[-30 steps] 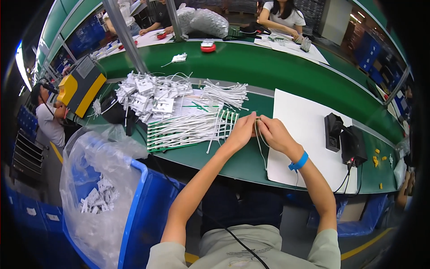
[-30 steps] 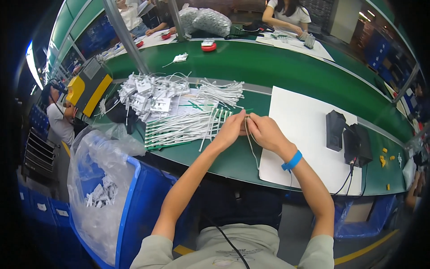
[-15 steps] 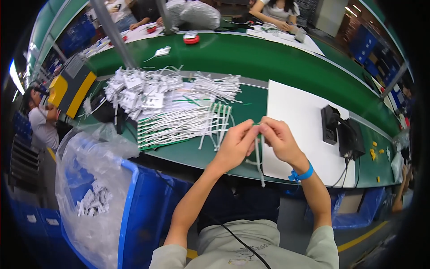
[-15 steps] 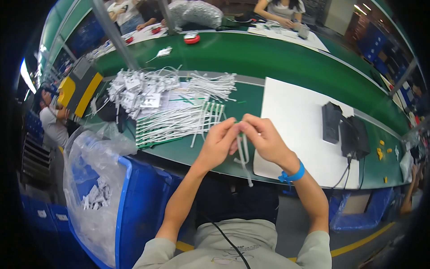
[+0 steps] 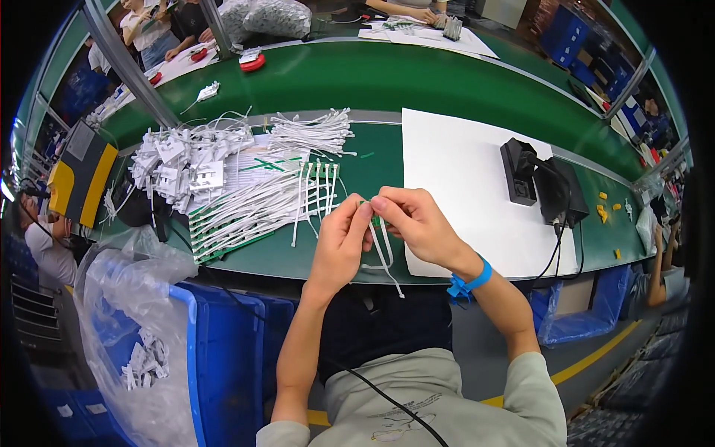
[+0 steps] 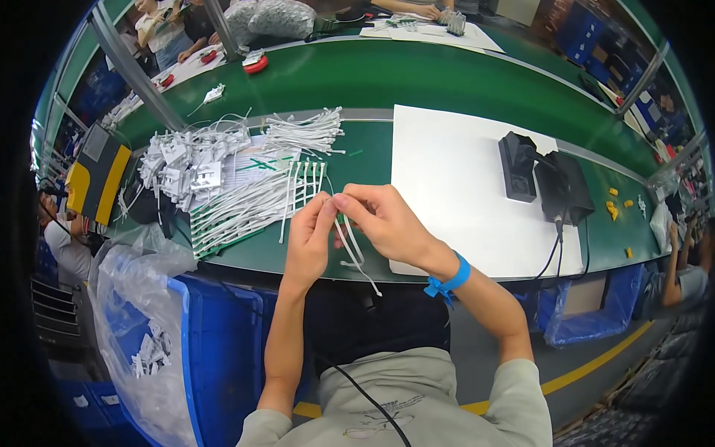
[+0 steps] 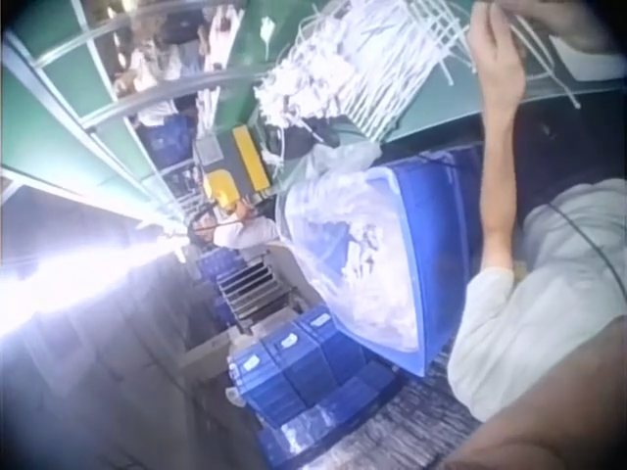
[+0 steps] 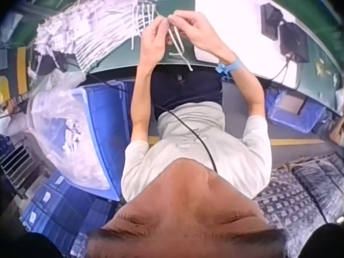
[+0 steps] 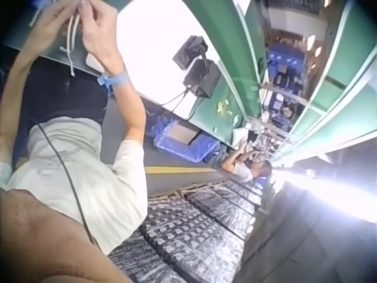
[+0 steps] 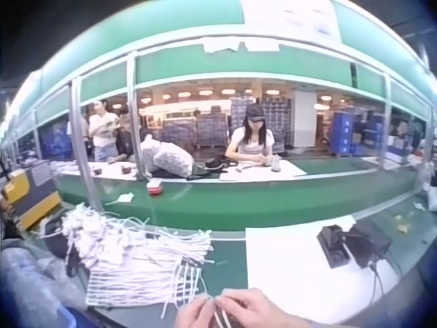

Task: Soldering wires onto a small electronic circuit board component at an assembly line workstation.

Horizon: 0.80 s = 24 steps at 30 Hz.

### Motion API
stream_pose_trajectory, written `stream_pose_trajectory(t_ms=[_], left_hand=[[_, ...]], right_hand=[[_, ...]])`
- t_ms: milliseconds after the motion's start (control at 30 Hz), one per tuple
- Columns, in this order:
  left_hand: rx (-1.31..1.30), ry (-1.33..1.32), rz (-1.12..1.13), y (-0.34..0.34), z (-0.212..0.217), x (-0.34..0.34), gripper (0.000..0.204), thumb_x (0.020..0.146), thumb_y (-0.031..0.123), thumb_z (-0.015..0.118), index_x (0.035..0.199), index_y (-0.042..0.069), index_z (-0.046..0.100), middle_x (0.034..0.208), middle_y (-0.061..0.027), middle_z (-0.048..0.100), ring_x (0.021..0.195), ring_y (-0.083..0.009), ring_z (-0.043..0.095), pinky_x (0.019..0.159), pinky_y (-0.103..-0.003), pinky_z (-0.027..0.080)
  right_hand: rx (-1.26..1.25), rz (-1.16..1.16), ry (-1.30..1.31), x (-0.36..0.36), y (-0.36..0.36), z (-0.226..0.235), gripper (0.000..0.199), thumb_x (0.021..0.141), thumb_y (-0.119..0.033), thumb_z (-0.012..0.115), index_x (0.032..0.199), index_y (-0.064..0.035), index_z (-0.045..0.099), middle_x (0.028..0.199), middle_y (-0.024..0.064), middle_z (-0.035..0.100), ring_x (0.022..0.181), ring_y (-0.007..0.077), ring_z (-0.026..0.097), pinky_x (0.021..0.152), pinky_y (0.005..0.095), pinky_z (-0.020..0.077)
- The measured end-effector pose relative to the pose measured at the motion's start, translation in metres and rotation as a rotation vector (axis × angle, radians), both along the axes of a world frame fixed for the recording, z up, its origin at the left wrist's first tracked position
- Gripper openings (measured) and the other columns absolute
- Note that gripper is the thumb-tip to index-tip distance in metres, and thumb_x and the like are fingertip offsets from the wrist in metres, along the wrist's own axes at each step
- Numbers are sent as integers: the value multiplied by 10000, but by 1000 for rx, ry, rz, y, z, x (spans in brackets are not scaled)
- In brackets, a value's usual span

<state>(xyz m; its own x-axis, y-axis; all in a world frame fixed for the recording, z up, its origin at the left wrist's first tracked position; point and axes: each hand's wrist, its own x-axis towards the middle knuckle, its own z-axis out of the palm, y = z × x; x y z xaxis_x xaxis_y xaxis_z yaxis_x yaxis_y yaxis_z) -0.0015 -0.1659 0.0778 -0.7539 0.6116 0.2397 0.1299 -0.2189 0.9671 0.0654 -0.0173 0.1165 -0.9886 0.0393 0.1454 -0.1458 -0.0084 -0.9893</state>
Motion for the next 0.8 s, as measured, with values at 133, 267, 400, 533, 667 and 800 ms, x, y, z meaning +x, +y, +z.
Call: stream_pose_trajectory(t_ms=[133,267,400,533,667,800], left_hand=[[27,-143,-68,-5,0,3,334,1103,258,477,830,65,486,596,36,438,478,-38,405,466,-218,342],[187,-325,-193,-1,-6,5,344,1104,281,481,822,85,458,583,46,384,454,-39,368,446,-218,365],[223,-360,-171,8,-11,9,339,1106,281,473,828,88,464,583,44,373,448,-38,375,434,-229,422],[244,-344,-157,16,-12,9,338,1106,279,471,843,68,483,595,34,393,450,-45,401,439,-237,459],[277,-347,-163,19,-19,10,341,1108,270,463,847,53,485,604,20,406,455,-53,415,444,-243,471],[285,-345,-148,19,-24,11,344,1109,268,459,844,50,480,610,13,414,459,-60,419,447,-247,474]], right_hand=[[50,14,9,2,2,1,350,1071,-258,553,805,-31,573,643,-60,400,564,27,341,483,225,273],[31,22,-43,4,5,5,346,1067,-259,561,811,-28,582,629,-62,398,559,25,343,476,226,267],[-32,72,-144,4,15,4,325,1072,-247,555,863,-5,616,680,-56,485,595,19,395,505,225,309],[-49,102,-139,0,22,-4,338,1085,-270,529,859,-27,595,678,-51,504,546,25,415,472,216,292],[-113,173,-152,2,22,-4,329,1101,-294,476,939,-22,566,741,44,649,628,138,679,490,221,453],[-129,217,-155,-1,28,-14,320,1105,-300,456,981,-17,541,812,128,700,742,256,757,557,269,571]])
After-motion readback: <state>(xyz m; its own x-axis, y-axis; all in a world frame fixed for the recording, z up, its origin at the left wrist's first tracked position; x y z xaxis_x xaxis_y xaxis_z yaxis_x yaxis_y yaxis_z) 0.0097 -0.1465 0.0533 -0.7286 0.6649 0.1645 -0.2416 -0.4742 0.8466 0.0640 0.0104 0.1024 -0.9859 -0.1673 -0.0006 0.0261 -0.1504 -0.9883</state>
